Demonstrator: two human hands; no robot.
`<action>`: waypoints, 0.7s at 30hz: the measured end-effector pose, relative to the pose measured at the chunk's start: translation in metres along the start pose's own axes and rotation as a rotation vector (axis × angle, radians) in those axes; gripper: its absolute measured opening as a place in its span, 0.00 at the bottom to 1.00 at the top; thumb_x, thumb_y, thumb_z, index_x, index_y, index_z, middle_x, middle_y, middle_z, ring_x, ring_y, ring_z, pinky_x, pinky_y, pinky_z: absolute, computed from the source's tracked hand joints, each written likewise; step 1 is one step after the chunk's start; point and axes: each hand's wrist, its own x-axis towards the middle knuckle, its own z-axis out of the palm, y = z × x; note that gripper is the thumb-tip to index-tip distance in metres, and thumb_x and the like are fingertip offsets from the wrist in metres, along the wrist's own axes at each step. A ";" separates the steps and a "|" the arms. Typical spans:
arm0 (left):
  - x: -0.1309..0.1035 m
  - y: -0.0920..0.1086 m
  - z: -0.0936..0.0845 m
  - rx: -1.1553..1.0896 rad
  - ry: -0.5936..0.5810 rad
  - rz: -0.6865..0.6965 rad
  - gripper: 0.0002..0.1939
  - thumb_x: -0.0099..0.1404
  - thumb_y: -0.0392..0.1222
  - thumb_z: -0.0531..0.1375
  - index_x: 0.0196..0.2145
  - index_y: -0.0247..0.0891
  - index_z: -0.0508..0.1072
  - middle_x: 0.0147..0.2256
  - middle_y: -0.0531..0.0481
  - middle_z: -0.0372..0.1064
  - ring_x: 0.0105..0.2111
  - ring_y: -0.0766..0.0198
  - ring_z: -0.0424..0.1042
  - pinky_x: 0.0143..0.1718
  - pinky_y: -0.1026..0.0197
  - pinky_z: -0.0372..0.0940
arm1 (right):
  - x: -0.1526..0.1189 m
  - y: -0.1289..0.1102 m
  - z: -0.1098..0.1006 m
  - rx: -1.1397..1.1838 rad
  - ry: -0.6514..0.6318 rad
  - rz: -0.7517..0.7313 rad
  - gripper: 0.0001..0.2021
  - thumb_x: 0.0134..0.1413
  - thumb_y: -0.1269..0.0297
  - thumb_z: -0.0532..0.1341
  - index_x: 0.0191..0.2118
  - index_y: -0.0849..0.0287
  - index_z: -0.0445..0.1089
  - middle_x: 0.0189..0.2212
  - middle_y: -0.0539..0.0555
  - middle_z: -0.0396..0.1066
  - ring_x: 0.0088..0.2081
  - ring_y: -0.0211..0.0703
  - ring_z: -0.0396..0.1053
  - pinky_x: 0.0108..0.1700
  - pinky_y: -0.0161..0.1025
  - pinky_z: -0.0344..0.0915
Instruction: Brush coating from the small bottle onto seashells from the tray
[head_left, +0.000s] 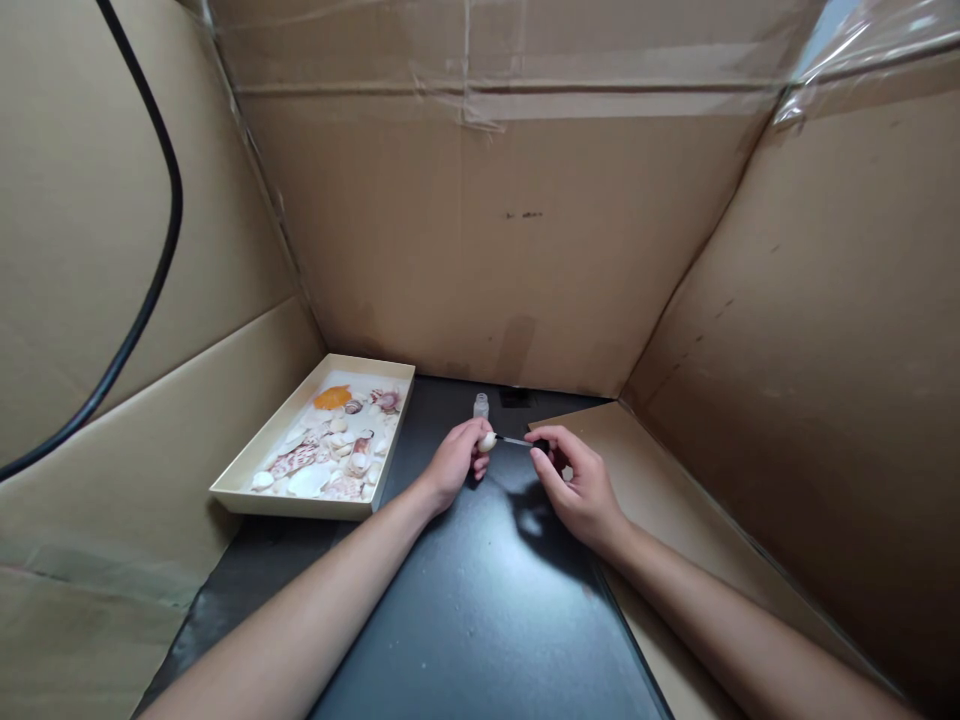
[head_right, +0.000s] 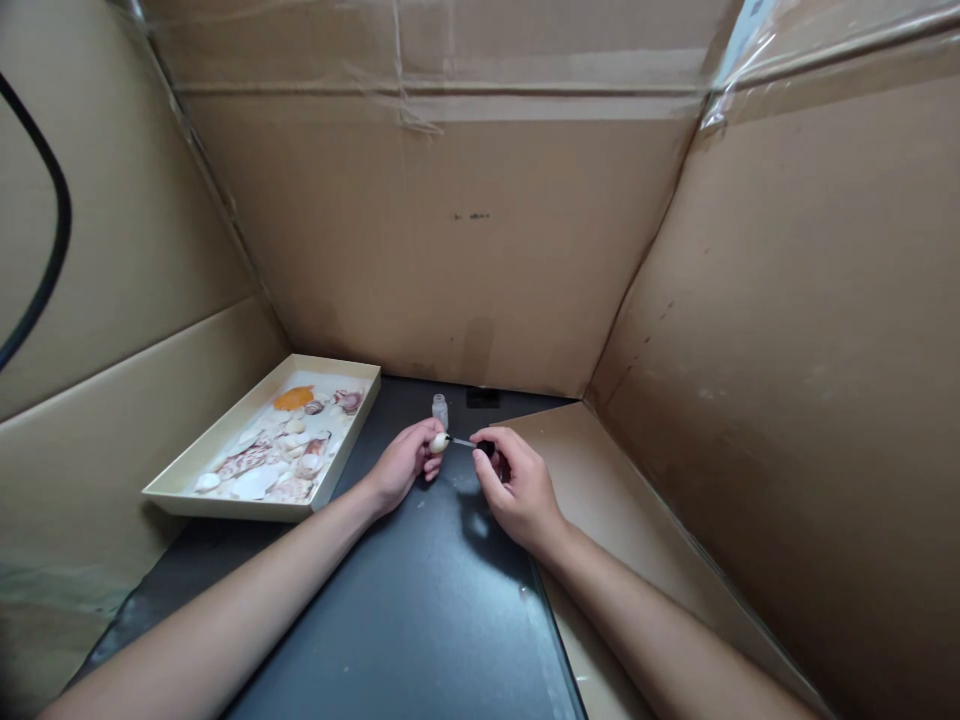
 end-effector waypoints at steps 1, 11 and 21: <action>0.000 0.000 0.000 0.000 -0.005 0.000 0.06 0.57 0.41 0.53 0.26 0.38 0.58 0.19 0.59 0.49 0.16 0.73 0.51 0.16 0.69 0.49 | 0.000 0.000 0.000 0.008 -0.013 -0.010 0.09 0.61 0.64 0.56 0.43 0.58 0.70 0.30 0.51 0.68 0.26 0.37 0.62 0.30 0.33 0.61; -0.003 0.003 0.000 -0.039 -0.035 -0.001 0.07 0.56 0.40 0.53 0.24 0.38 0.57 0.21 0.58 0.44 0.18 0.73 0.49 0.18 0.69 0.48 | 0.000 0.001 0.000 0.013 -0.016 0.019 0.09 0.61 0.63 0.56 0.43 0.58 0.69 0.28 0.50 0.67 0.26 0.37 0.63 0.29 0.34 0.60; -0.004 0.003 0.000 -0.035 -0.038 0.001 0.07 0.56 0.40 0.53 0.25 0.38 0.56 0.21 0.58 0.44 0.18 0.73 0.48 0.18 0.69 0.48 | 0.000 0.000 0.001 0.014 -0.021 0.006 0.09 0.61 0.64 0.56 0.43 0.58 0.69 0.30 0.51 0.69 0.27 0.37 0.63 0.30 0.34 0.61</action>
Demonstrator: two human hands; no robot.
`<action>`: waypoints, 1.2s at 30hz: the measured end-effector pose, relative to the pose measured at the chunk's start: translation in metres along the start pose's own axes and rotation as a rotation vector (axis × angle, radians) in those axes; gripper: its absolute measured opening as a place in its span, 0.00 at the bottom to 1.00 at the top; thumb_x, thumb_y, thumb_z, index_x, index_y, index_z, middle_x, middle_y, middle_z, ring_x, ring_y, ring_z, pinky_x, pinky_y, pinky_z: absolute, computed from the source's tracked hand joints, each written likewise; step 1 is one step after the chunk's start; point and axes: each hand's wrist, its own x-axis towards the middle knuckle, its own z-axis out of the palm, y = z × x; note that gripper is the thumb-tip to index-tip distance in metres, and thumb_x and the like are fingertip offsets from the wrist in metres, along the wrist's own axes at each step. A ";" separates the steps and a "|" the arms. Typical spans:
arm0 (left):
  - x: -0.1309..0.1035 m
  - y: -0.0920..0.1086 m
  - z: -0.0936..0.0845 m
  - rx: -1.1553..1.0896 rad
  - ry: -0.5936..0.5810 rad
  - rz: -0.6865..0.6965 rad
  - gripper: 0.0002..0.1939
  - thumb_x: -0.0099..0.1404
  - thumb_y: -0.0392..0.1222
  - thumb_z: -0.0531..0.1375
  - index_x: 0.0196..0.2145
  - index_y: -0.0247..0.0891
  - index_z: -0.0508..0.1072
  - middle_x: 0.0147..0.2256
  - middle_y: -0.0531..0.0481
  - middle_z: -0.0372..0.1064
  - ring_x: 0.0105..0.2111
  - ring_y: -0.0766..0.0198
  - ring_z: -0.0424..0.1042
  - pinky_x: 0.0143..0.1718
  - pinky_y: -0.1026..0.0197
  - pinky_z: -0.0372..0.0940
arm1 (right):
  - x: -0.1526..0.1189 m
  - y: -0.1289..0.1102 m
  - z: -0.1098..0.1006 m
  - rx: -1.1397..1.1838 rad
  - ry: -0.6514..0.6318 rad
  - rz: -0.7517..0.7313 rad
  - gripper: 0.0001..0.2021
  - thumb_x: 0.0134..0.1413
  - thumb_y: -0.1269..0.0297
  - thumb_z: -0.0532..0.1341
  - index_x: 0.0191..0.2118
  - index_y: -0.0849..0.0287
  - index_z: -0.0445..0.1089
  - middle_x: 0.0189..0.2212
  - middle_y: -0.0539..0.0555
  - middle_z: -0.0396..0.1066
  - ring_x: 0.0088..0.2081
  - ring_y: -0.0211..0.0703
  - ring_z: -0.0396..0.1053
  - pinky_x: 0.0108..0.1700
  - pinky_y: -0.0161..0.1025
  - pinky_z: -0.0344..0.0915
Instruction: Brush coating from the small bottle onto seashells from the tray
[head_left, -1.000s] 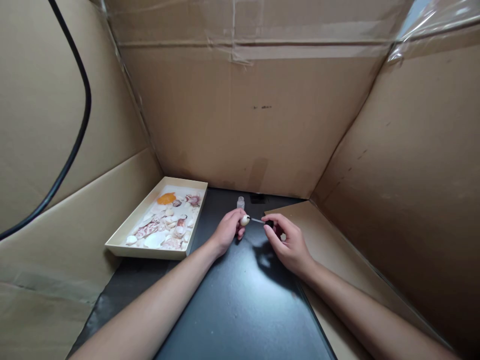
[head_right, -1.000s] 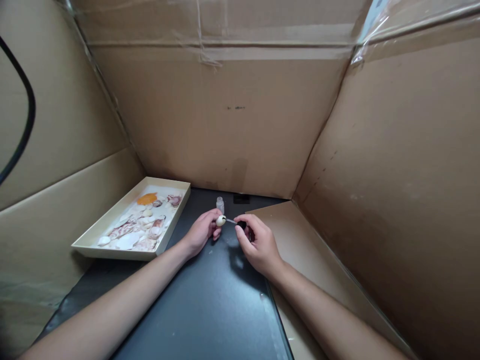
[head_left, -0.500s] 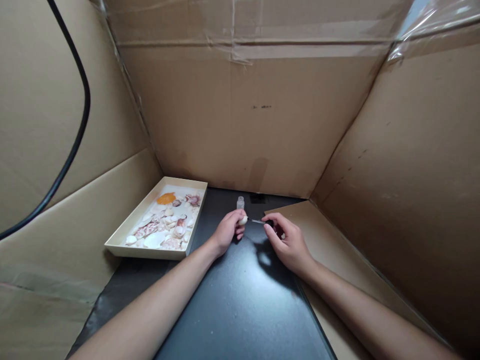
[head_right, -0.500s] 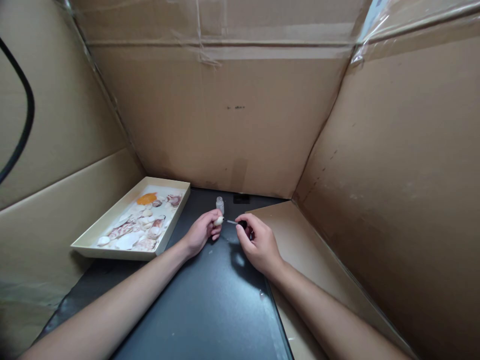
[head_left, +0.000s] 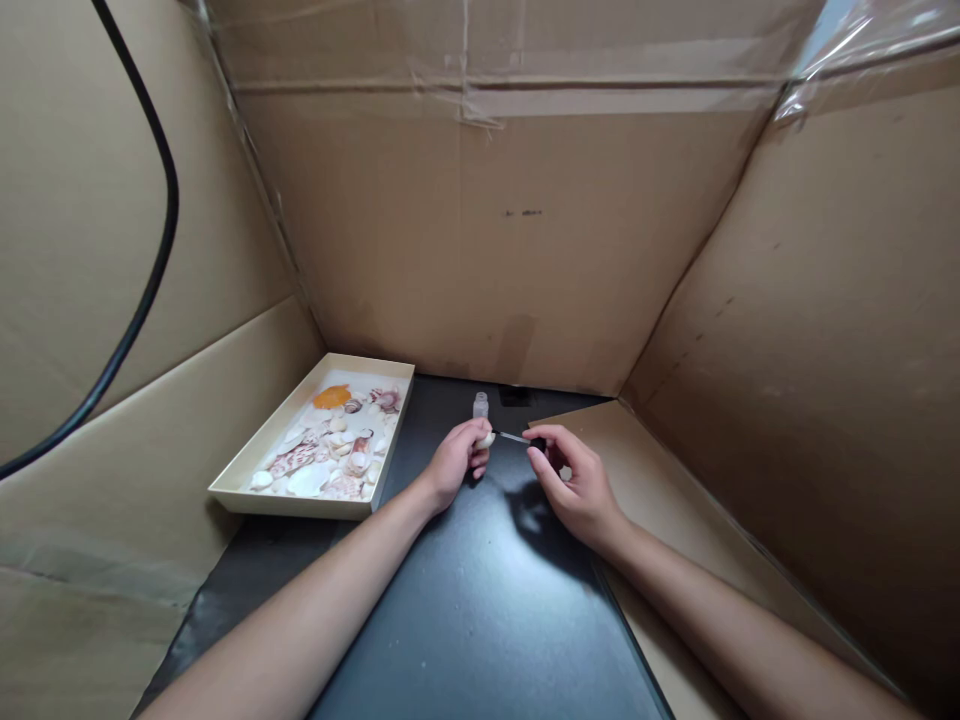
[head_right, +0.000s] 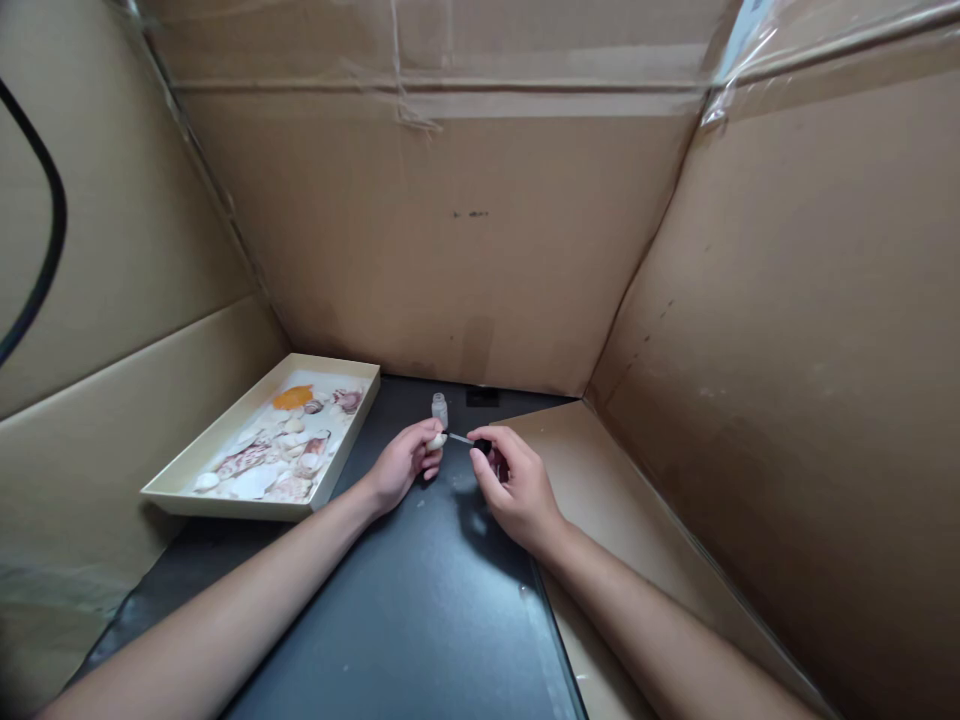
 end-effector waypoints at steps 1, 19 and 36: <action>0.000 0.000 0.000 0.000 0.002 -0.001 0.07 0.56 0.40 0.53 0.25 0.38 0.57 0.21 0.58 0.44 0.18 0.73 0.48 0.18 0.69 0.48 | 0.000 0.000 0.000 -0.001 -0.016 -0.004 0.09 0.61 0.64 0.56 0.44 0.58 0.69 0.31 0.51 0.69 0.27 0.37 0.63 0.30 0.33 0.61; 0.001 -0.002 -0.002 0.014 -0.014 0.008 0.07 0.58 0.42 0.52 0.25 0.38 0.58 0.19 0.58 0.48 0.17 0.72 0.53 0.18 0.68 0.52 | 0.000 -0.001 -0.001 -0.003 0.004 -0.008 0.08 0.60 0.64 0.56 0.42 0.58 0.69 0.29 0.50 0.69 0.26 0.37 0.63 0.30 0.34 0.61; -0.001 0.000 -0.002 0.020 -0.032 0.015 0.06 0.57 0.41 0.53 0.25 0.38 0.59 0.19 0.57 0.48 0.17 0.71 0.53 0.18 0.67 0.50 | -0.001 -0.002 -0.002 -0.018 -0.014 0.025 0.06 0.61 0.64 0.54 0.36 0.57 0.67 0.23 0.47 0.62 0.23 0.36 0.60 0.27 0.33 0.58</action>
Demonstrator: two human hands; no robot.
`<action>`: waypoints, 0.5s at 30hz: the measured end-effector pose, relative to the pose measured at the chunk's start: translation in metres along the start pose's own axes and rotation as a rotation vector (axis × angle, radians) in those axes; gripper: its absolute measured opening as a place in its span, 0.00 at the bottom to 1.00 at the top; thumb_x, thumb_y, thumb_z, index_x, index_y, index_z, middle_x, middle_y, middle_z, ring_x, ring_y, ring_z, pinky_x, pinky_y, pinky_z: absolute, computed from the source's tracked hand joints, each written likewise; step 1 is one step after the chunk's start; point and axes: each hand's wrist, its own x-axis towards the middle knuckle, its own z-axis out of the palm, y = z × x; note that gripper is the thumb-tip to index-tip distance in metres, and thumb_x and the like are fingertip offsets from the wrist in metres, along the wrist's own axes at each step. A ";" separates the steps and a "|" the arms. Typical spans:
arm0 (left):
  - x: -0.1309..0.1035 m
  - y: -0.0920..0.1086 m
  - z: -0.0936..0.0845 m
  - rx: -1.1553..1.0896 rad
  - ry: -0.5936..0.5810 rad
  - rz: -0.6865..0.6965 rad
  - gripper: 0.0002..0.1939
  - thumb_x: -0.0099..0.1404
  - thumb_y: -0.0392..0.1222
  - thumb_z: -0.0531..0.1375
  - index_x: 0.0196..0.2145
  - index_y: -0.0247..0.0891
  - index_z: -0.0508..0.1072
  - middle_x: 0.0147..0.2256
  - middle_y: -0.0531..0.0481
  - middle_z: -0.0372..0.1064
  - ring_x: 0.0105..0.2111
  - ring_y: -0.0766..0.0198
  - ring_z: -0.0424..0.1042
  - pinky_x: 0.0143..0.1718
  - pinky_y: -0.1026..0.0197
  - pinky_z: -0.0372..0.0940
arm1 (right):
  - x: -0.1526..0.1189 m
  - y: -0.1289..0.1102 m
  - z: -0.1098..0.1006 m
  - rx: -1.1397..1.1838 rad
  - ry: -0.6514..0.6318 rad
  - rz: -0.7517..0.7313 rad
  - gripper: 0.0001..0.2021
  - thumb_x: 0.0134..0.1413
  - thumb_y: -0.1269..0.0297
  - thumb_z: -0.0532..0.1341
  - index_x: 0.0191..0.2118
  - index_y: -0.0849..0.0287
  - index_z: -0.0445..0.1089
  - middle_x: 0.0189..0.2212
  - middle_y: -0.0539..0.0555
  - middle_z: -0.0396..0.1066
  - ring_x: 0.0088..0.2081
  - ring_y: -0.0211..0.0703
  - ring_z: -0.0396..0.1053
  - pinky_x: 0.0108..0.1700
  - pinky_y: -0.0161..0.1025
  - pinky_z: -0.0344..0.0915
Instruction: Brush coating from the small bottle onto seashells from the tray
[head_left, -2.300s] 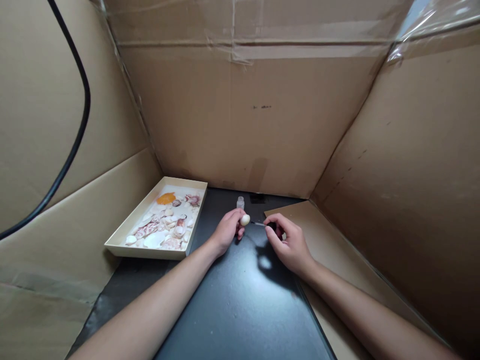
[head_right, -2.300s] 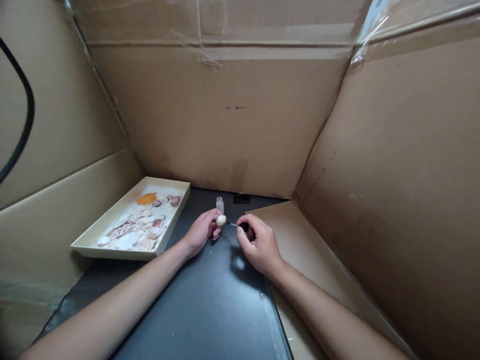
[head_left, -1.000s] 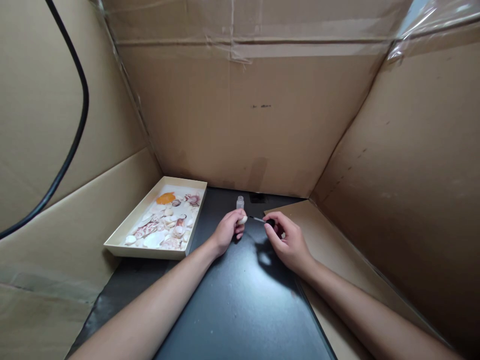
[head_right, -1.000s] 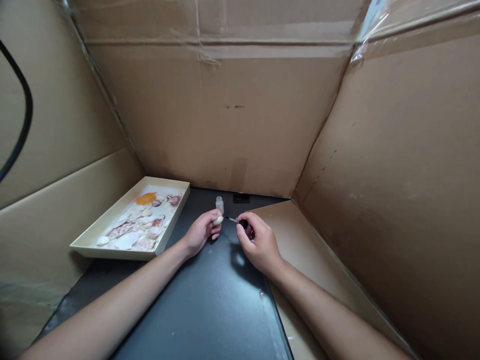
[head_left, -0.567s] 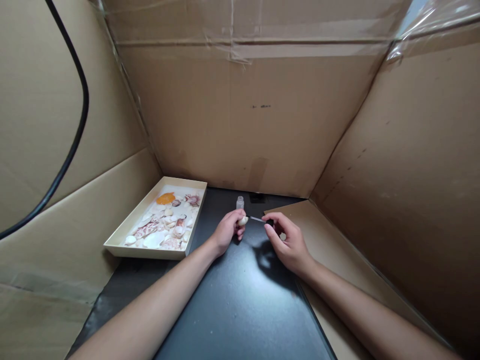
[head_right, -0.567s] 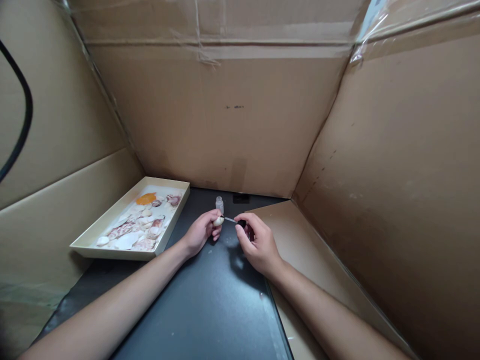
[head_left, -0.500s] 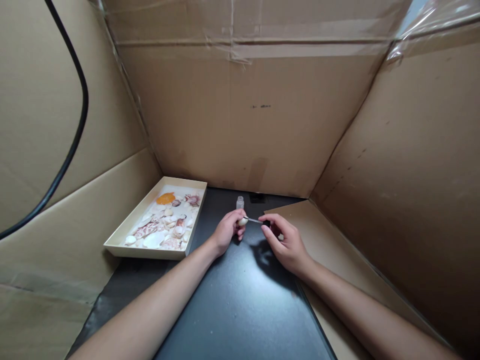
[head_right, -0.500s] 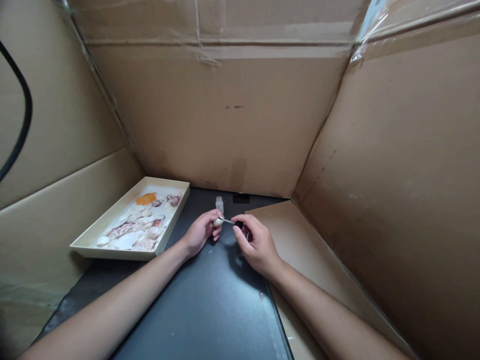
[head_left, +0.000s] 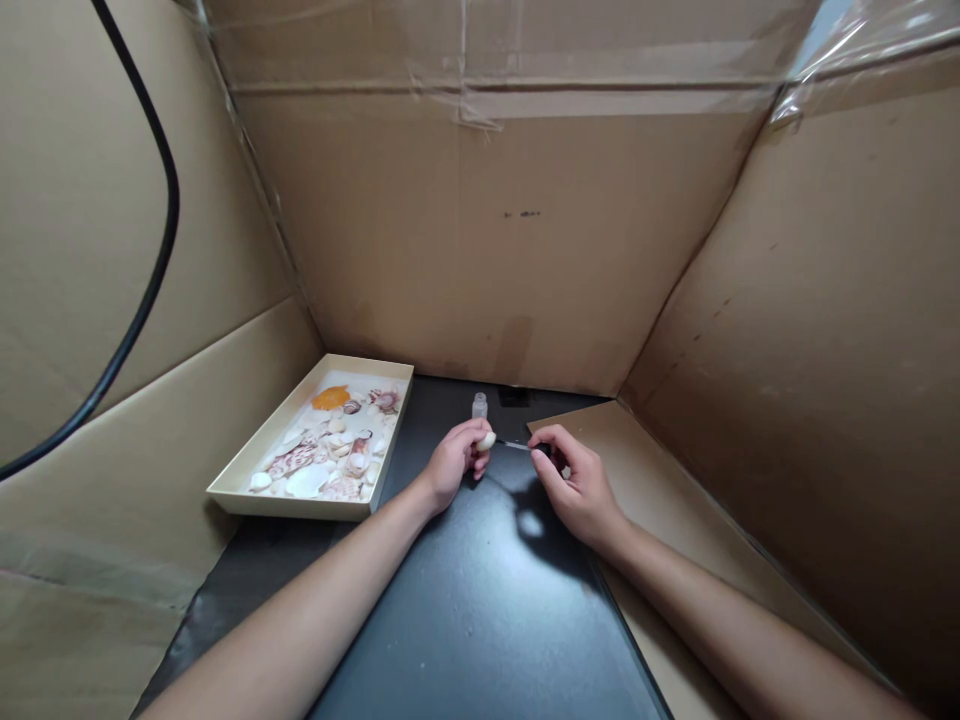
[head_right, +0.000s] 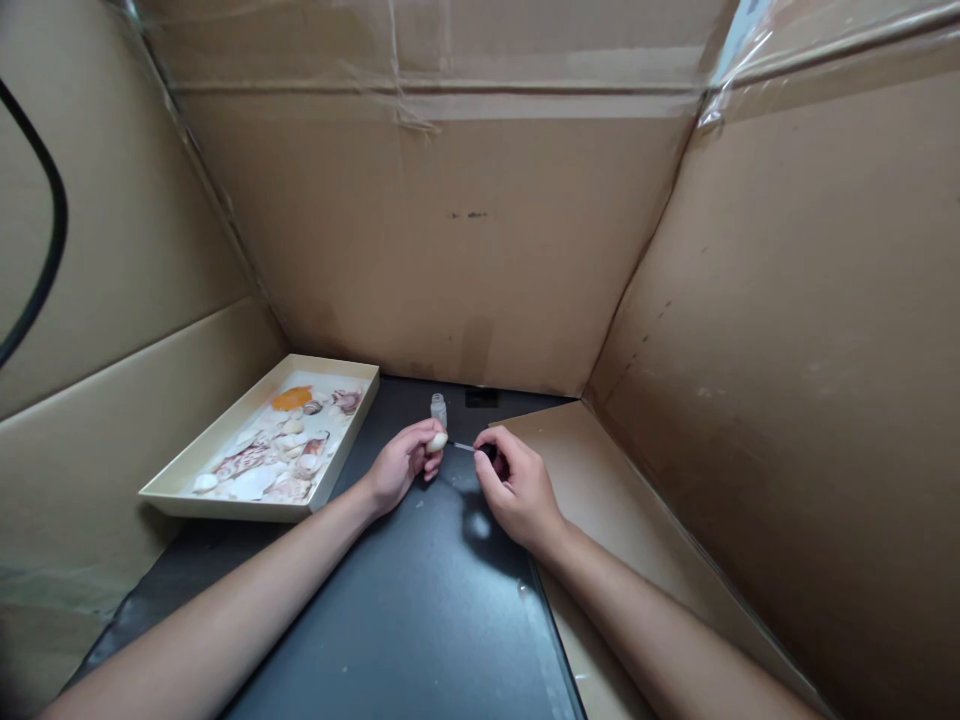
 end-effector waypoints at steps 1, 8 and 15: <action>0.000 0.000 0.000 0.000 0.002 0.002 0.06 0.57 0.41 0.53 0.25 0.38 0.59 0.19 0.57 0.49 0.17 0.71 0.53 0.18 0.67 0.50 | 0.000 0.000 0.000 0.009 0.011 -0.005 0.06 0.61 0.64 0.54 0.37 0.57 0.67 0.23 0.47 0.62 0.23 0.37 0.60 0.28 0.33 0.58; 0.001 -0.001 -0.001 0.008 0.000 -0.004 0.07 0.57 0.41 0.53 0.25 0.38 0.58 0.19 0.57 0.49 0.17 0.72 0.53 0.18 0.67 0.50 | 0.001 -0.001 0.000 -0.030 -0.008 0.021 0.04 0.59 0.65 0.56 0.36 0.58 0.67 0.23 0.47 0.63 0.23 0.36 0.59 0.27 0.33 0.57; 0.001 -0.001 0.000 0.009 0.007 -0.006 0.06 0.56 0.41 0.53 0.26 0.38 0.58 0.19 0.58 0.49 0.17 0.72 0.53 0.18 0.67 0.50 | 0.001 0.000 0.001 -0.007 -0.042 -0.015 0.05 0.60 0.66 0.56 0.39 0.58 0.68 0.27 0.49 0.67 0.25 0.36 0.61 0.29 0.33 0.59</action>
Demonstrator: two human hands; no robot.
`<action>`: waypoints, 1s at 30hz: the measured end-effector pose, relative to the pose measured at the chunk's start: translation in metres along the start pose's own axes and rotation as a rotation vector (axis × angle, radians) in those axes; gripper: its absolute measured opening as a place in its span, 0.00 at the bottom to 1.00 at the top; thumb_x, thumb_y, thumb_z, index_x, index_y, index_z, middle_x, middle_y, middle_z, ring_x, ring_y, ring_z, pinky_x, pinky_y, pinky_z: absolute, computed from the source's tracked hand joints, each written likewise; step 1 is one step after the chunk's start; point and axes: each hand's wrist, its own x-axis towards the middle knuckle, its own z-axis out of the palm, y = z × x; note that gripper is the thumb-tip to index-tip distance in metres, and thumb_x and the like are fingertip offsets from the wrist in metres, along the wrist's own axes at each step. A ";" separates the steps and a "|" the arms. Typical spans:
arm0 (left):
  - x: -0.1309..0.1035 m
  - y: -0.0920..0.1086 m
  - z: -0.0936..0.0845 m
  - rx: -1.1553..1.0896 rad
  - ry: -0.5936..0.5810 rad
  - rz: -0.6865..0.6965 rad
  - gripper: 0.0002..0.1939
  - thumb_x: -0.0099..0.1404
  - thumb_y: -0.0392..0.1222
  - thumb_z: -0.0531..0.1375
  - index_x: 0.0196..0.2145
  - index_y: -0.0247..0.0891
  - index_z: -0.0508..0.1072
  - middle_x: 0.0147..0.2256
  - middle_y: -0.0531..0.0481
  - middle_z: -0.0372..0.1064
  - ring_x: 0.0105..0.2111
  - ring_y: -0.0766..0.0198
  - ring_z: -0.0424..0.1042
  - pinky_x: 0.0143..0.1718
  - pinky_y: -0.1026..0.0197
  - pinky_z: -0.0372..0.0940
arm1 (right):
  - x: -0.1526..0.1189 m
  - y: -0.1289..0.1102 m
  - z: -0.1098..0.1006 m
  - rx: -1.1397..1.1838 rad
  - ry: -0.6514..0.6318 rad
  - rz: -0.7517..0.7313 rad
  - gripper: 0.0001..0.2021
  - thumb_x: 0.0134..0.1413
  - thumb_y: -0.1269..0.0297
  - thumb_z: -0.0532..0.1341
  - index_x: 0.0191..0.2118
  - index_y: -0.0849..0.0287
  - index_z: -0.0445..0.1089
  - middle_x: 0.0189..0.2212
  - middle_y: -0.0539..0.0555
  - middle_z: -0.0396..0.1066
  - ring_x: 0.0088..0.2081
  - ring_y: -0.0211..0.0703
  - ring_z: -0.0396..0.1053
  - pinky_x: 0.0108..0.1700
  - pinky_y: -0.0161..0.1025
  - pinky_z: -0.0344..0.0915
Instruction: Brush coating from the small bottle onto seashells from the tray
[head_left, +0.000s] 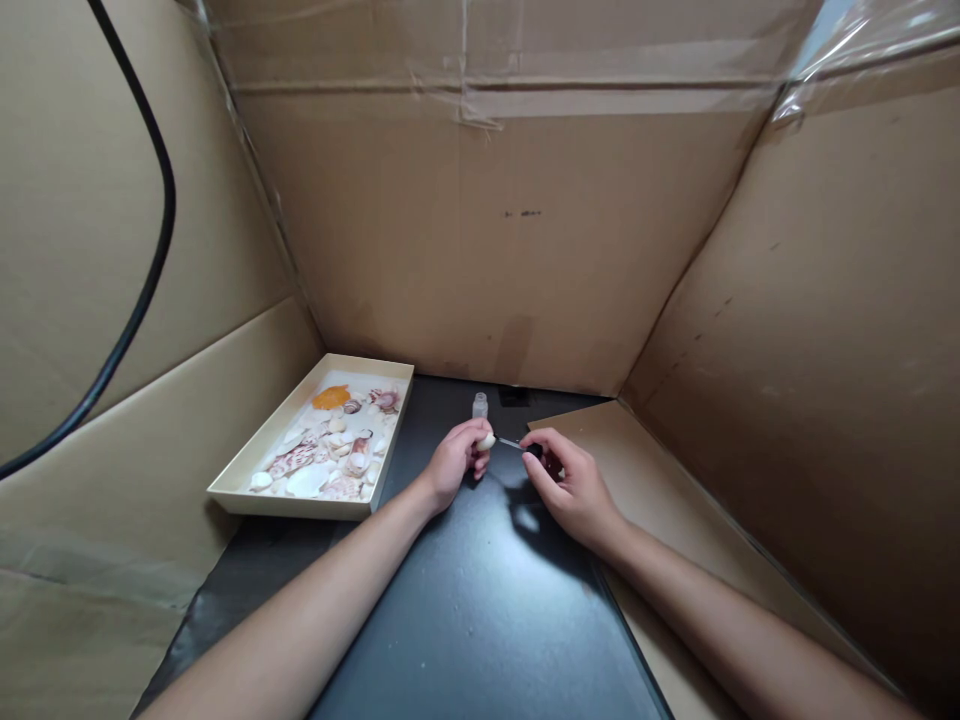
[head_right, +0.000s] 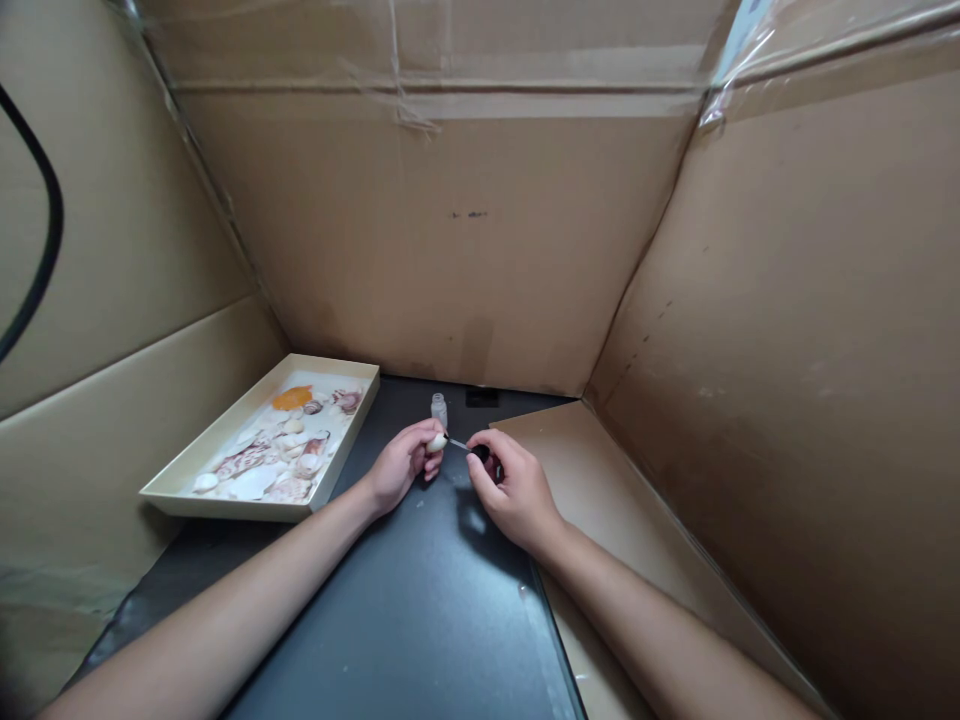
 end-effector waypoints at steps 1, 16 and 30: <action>0.000 0.000 0.000 0.001 -0.001 0.000 0.06 0.56 0.41 0.53 0.26 0.38 0.58 0.19 0.58 0.49 0.17 0.72 0.53 0.18 0.67 0.50 | 0.000 0.000 0.000 -0.003 0.005 0.009 0.05 0.60 0.66 0.56 0.38 0.58 0.68 0.26 0.49 0.66 0.25 0.36 0.61 0.29 0.33 0.58; 0.001 -0.001 0.000 0.017 0.010 -0.001 0.06 0.56 0.41 0.53 0.26 0.38 0.59 0.18 0.58 0.50 0.17 0.71 0.53 0.18 0.67 0.50 | 0.000 0.002 0.000 0.011 0.006 -0.020 0.06 0.60 0.66 0.56 0.40 0.58 0.68 0.29 0.50 0.68 0.27 0.36 0.62 0.30 0.33 0.59; 0.000 0.000 0.000 0.025 0.009 0.003 0.06 0.57 0.41 0.53 0.25 0.38 0.58 0.18 0.58 0.50 0.17 0.71 0.53 0.18 0.67 0.50 | 0.000 0.001 0.000 0.018 0.031 0.002 0.05 0.60 0.66 0.56 0.39 0.58 0.68 0.28 0.49 0.67 0.26 0.36 0.61 0.30 0.33 0.58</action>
